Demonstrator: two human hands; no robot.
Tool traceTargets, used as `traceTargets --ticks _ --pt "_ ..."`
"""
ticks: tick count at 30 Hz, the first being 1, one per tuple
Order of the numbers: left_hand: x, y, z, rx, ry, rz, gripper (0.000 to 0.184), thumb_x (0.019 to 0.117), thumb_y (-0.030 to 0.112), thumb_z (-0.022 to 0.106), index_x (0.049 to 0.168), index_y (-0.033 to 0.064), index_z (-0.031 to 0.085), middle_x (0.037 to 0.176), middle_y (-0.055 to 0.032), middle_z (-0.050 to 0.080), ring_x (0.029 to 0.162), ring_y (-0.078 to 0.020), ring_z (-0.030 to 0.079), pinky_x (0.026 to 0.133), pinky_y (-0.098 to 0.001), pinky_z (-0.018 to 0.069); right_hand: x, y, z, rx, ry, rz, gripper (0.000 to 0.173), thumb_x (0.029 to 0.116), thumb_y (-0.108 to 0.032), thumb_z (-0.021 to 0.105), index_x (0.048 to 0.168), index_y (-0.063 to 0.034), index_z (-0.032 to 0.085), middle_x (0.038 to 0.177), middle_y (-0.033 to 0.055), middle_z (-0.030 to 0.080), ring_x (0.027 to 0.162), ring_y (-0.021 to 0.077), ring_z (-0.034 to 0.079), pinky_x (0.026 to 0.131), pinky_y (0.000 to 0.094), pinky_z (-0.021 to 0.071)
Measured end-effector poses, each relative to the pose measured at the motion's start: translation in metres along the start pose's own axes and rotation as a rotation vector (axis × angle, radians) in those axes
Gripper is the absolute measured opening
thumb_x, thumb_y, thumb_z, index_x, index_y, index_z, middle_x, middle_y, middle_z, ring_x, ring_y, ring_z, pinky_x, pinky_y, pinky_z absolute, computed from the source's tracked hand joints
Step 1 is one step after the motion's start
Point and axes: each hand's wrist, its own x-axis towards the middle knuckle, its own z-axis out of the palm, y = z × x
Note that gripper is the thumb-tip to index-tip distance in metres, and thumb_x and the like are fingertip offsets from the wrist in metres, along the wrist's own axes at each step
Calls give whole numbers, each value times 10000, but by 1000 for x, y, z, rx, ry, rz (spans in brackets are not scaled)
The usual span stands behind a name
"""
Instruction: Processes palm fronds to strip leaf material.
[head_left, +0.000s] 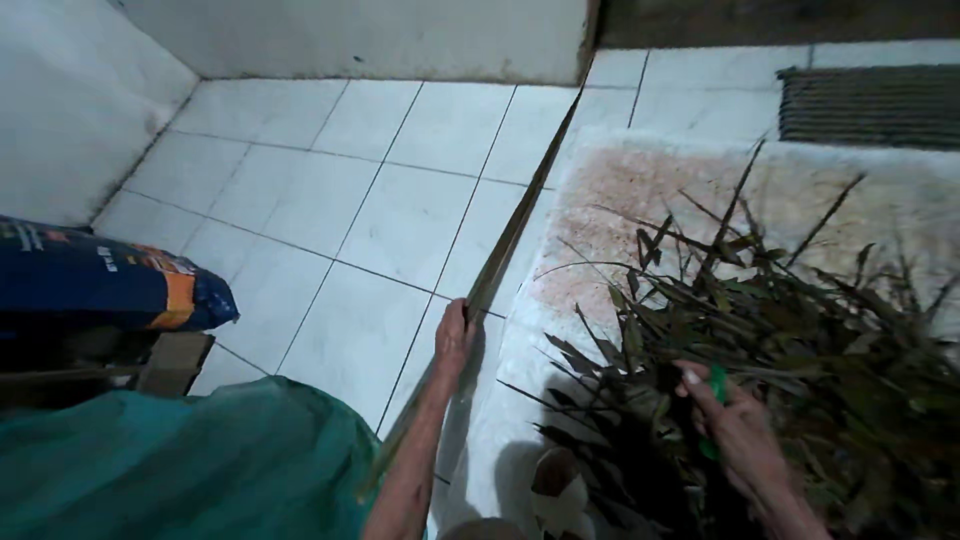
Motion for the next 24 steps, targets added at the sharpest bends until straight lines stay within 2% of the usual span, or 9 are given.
traceTargets --ticks 2,6,9,11,15,18,20,22,24 --pt "-28 28 -10 -32 -18 -40 448 987 112 601 1417 -5 556 1322 -228 629 1188 -344 650 1039 -490 530 -5 -10 8 -6 -67 18 322 1019 -298 622 1255 -92 696 902 34 699 462 80 440 406 230 383" --pt "-85 68 -41 -25 -23 10 321 977 95 602 1274 1 676 1164 -232 665 1036 -347 687 941 -496 571 -10 -46 22 16 -157 2 288 1030 -250 620 1255 -84 693 925 37 726 477 75 455 426 230 383" --pt "-127 84 -82 -39 10 161 312 966 91 627 1267 49 701 1114 -199 671 968 -325 694 878 -505 592 -8 -82 25 85 -156 -47 312 1053 -264 587 1289 -77 669 937 30 743 471 51 429 426 218 346" --pt "-149 89 -114 -59 17 280 289 948 109 647 1220 52 725 1058 -180 681 909 -305 693 823 -507 597 -4 -106 18 129 -108 -94 347 1066 -279 564 1338 -74 632 977 27 748 486 48 441 443 222 357" --pt "-165 91 -162 -103 36 499 265 903 130 676 1142 62 767 963 -139 689 816 -258 682 731 -468 597 5 -150 -9 287 49 -201 376 1084 -255 524 1386 -33 559 981 51 740 496 46 443 444 221 357" --pt "-166 100 -185 -119 8 583 263 906 181 681 1131 90 779 937 -87 677 802 -178 657 722 -367 580 5 -170 -35 326 171 -218 335 1098 -277 492 1287 -19 593 919 60 719 497 66 449 453 237 369" --pt "-164 106 -195 -138 -28 628 253 906 196 697 1125 105 784 923 -71 662 790 -139 636 710 -319 566 1 -179 -52 351 223 -225 315 1080 -296 533 1198 -13 606 769 42 594 490 91 423 453 254 380" --pt "-164 116 -203 -141 -65 653 245 897 187 704 1110 102 790 923 -77 671 802 -141 640 726 -323 564 -7 -189 -68 391 272 -203 281 1060 -292 582 1120 -18 569 685 18 474 484 100 401 453 258 379" --pt "-163 126 -208 -119 -104 632 243 887 193 716 1097 92 785 942 -79 676 837 -157 651 763 -346 570 -18 -199 -80 424 311 -195 251 1044 -266 613 1061 -21 562 654 8 454 463 92 380 437 246 362"
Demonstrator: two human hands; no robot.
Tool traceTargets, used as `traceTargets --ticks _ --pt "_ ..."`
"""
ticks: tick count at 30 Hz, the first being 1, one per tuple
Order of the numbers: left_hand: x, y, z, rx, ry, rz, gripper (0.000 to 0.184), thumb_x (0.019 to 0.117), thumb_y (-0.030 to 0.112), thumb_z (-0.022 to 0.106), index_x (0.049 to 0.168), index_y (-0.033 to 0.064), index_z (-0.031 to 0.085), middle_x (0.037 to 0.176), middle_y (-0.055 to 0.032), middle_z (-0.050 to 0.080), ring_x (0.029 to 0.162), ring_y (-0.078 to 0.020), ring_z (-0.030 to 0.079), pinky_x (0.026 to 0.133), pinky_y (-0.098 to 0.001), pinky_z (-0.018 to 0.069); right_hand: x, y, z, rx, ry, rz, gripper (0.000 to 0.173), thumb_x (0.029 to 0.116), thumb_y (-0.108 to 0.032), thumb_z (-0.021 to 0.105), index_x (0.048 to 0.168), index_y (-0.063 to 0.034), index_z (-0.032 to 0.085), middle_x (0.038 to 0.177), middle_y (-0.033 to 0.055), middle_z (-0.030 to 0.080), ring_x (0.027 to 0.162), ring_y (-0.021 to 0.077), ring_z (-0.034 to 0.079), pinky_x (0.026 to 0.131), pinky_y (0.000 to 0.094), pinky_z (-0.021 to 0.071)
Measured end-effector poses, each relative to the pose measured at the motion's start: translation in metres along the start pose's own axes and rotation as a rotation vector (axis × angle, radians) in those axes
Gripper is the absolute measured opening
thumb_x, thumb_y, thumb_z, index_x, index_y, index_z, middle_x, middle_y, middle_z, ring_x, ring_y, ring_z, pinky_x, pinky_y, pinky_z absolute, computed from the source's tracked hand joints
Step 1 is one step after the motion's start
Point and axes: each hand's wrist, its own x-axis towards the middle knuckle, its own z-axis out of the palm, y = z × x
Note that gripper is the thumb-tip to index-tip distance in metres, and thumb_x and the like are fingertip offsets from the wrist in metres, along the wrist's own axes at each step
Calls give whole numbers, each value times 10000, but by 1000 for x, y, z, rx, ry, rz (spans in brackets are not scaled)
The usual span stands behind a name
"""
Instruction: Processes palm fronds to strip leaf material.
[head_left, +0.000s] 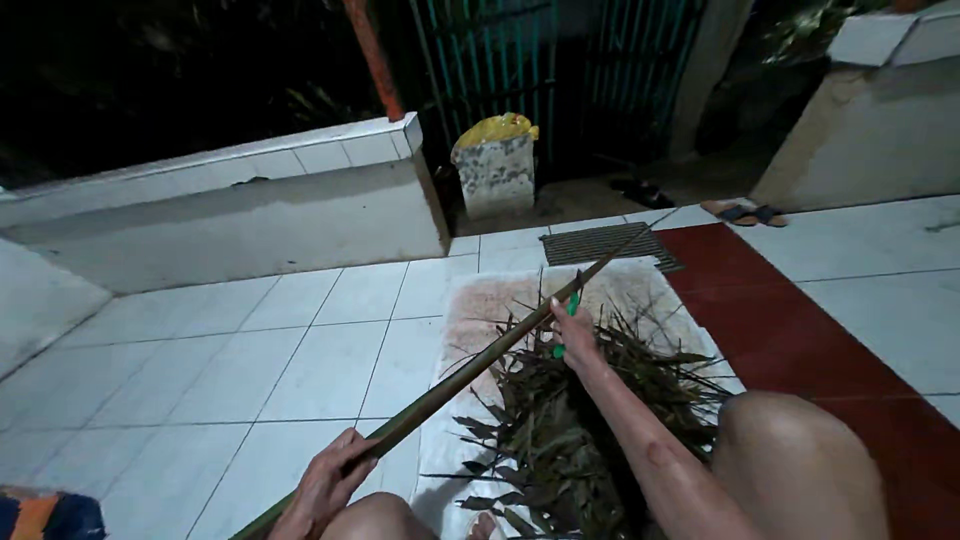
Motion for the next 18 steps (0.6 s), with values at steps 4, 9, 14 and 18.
traceTargets --ticks 4,9,14,18 --pt "25 17 2 12 -155 -82 358 881 361 754 1105 83 724 1054 -122 675 940 -253 661 819 -446 573 -13 -28 -4 -18 -56 -61 225 1026 -239 642 1067 -29 574 666 16 488 464 90 380 436 245 352" --pt "88 63 4 -83 -452 -150 549 966 413 694 1372 56 601 1304 -143 662 1171 -279 659 1011 -496 539 -41 -41 7 -285 -229 -174 303 986 -313 687 1056 -24 623 740 50 545 545 134 465 511 319 433" --pt "159 118 19 -129 -454 5 611 979 406 684 1456 56 530 1351 -153 637 1179 -262 663 1018 -467 546 -51 -47 5 -475 -328 -314 323 950 -394 712 990 -75 683 744 39 592 606 150 533 576 367 473" --pt "206 163 47 -298 -357 146 599 990 414 659 1461 69 524 1333 -113 650 1117 -197 691 965 -405 586 -52 -56 -2 -491 -368 -366 311 953 -398 707 982 -89 697 770 28 638 646 139 577 617 360 499"
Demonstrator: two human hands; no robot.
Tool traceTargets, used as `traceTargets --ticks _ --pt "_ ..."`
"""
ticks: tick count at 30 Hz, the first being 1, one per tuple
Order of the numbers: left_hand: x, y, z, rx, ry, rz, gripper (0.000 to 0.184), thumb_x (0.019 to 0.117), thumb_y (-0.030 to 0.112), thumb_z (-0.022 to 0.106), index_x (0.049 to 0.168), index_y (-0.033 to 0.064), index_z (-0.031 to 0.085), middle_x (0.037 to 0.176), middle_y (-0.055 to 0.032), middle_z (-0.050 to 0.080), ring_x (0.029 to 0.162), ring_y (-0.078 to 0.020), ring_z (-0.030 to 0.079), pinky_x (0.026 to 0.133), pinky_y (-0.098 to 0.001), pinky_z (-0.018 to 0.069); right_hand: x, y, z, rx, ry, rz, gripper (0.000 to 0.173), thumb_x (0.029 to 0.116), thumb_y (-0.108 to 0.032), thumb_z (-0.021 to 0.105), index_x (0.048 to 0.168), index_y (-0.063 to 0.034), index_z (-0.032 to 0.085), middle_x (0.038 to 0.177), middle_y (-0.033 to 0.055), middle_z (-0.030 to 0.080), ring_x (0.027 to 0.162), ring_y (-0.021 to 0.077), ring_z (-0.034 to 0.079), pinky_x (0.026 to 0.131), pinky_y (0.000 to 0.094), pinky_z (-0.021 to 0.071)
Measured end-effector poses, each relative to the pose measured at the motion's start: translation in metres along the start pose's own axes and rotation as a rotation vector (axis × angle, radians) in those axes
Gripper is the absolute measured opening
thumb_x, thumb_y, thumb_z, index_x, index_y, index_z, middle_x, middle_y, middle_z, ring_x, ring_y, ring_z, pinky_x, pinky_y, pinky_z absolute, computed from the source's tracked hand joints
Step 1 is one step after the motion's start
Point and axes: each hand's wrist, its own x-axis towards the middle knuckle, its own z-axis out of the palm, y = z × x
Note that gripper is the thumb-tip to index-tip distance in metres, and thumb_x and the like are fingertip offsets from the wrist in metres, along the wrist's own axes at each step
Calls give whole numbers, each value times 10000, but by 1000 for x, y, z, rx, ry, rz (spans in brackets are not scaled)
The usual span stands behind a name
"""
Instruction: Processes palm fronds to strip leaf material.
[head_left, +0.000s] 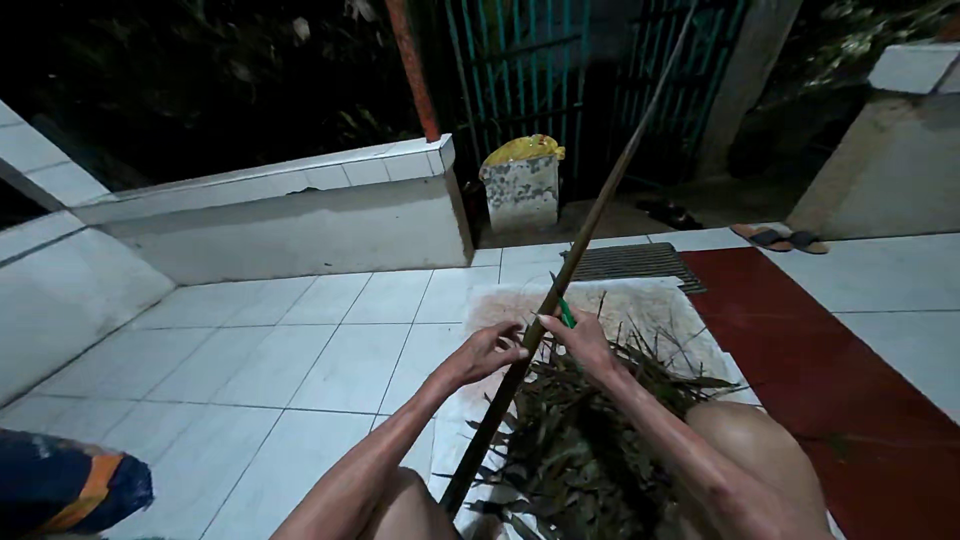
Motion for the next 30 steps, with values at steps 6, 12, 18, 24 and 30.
traceTargets --ticks 6,12,18,24,30 --pt "47 13 45 -484 -19 74 375 1079 277 536 1294 -23 597 923 -147 730 799 -263 742 771 -436 649 0 7 -18 17 33 -13 285 946 -384 707 975 -100 707 802 25 673 724 138 638 696 369 547" --pt "65 23 75 -593 -13 -25 379 1090 343 476 1223 19 619 739 -141 669 549 -253 662 512 -409 607 0 19 -36 75 131 47 313 951 -301 714 1110 -32 704 901 91 710 809 183 684 784 408 586" --pt "87 33 82 -505 -6 -75 399 1086 385 451 1136 29 623 751 -151 692 440 -242 602 385 -371 533 4 22 -58 7 187 149 322 971 -339 691 1101 -44 707 898 108 699 801 226 665 771 457 556" --pt "86 44 81 -500 -53 -37 382 1104 283 433 1301 30 640 873 -135 733 583 -232 678 521 -380 606 0 21 -68 60 195 133 320 989 -342 664 1096 -43 709 902 89 701 813 190 672 778 416 571" --pt "94 38 77 -523 -32 15 401 1110 342 430 1224 13 630 714 -84 643 512 -172 582 478 -319 527 -2 19 -64 31 141 124 294 987 -350 660 1066 -73 717 890 47 705 809 156 667 773 387 564"
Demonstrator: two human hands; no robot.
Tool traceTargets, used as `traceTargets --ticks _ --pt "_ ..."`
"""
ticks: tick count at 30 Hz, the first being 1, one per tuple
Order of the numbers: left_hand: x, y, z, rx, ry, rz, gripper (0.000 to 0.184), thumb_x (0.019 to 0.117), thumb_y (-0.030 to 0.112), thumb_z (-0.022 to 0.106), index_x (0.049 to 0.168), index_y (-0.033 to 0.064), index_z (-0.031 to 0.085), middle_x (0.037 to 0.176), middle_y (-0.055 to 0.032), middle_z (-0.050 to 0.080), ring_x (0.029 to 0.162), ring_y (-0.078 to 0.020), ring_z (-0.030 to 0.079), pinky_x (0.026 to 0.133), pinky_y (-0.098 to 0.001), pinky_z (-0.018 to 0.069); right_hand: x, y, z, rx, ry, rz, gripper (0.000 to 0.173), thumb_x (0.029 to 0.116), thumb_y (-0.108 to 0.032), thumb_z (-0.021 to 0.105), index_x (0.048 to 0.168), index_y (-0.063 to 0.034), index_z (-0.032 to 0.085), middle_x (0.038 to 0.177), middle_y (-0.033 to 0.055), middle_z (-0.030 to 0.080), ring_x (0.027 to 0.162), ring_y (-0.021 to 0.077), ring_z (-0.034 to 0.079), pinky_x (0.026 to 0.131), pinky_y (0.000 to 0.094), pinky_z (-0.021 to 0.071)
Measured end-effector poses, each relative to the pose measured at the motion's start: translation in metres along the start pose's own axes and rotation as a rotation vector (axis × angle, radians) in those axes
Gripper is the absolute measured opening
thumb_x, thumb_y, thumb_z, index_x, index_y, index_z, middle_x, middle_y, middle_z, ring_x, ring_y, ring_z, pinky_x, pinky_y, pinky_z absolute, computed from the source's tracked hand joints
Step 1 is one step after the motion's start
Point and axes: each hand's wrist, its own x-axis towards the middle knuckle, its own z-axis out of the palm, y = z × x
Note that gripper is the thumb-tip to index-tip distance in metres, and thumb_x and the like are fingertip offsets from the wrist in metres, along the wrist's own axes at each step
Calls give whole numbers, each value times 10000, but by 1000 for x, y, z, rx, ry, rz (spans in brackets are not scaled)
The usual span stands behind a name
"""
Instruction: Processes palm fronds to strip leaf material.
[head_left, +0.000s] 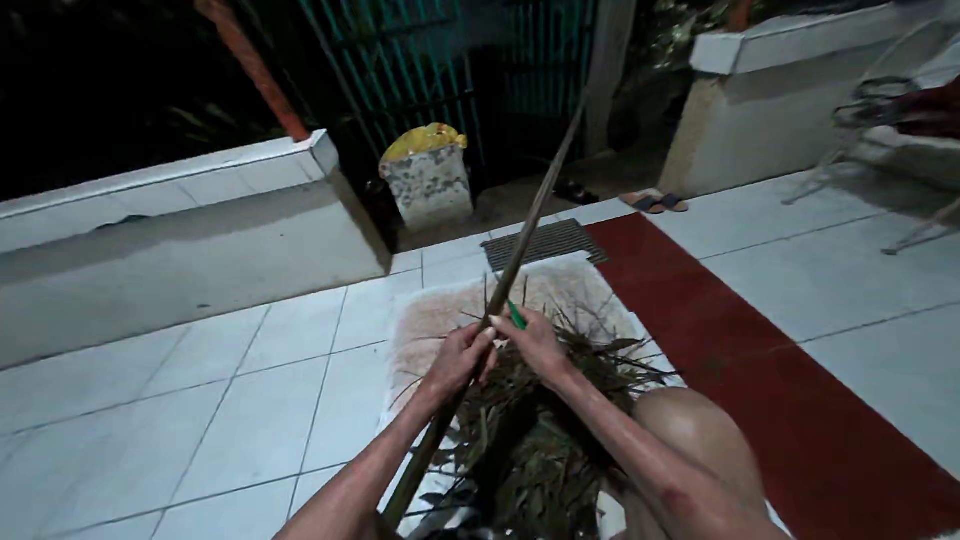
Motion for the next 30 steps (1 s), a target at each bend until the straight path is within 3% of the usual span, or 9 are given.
traceTargets --ticks 3,6,10,13,20,24,26,30 --pt "0 7 -6 134 45 41 390 1123 319 382 1275 41 609 713 -59 620 501 -144 546 450 -288 484 -1 4 -6 -51 30 22 311 997 -391 643 1098 -108 724 901 37 699 798 154 644 747 394 543" --pt "2 16 -19 357 155 1 426 1130 344 333 1251 65 632 710 -48 613 515 -139 550 484 -297 491 -3 4 -12 -140 34 67 475 1047 -515 503 1141 -83 677 880 76 633 766 194 600 722 430 517" --pt "2 27 -33 549 210 -118 407 1134 342 338 1248 74 621 734 -52 632 530 -136 573 507 -298 504 -9 0 -12 -7 21 38 525 1119 -455 308 1292 -113 666 848 -4 631 602 94 493 563 286 437" --pt "1 22 -39 636 178 -149 363 1132 327 359 1293 96 588 803 -57 666 569 -153 597 552 -327 519 -10 4 -15 -34 -7 -15 406 1110 -352 412 1282 -94 673 862 20 628 657 109 541 614 298 479" --pt "-14 -16 -47 529 4 -207 341 1112 233 373 1260 54 623 825 -62 682 535 -123 592 496 -288 514 -21 33 2 -150 -138 -25 393 1090 -362 472 1300 -91 665 923 52 678 748 141 625 711 346 546" --pt "-26 -41 -48 475 -50 -309 402 1125 338 362 1426 134 534 774 -70 636 510 -154 560 467 -308 488 -32 52 18 -181 -185 38 413 1098 -365 453 1364 -107 634 953 50 691 771 144 640 735 347 554" --pt "-32 -58 -51 468 -63 -334 399 1127 355 366 1363 110 574 764 -73 641 487 -150 551 451 -300 480 -36 61 21 -195 -188 73 424 1099 -373 448 1391 -119 620 964 54 693 782 147 645 745 354 556" --pt "-38 -85 -55 514 -118 -339 352 1125 262 377 1317 71 601 905 -74 711 518 -146 611 471 -308 537 -41 79 26 -223 -195 125 419 1096 -371 456 1404 -139 622 1030 75 712 855 161 675 823 371 565"
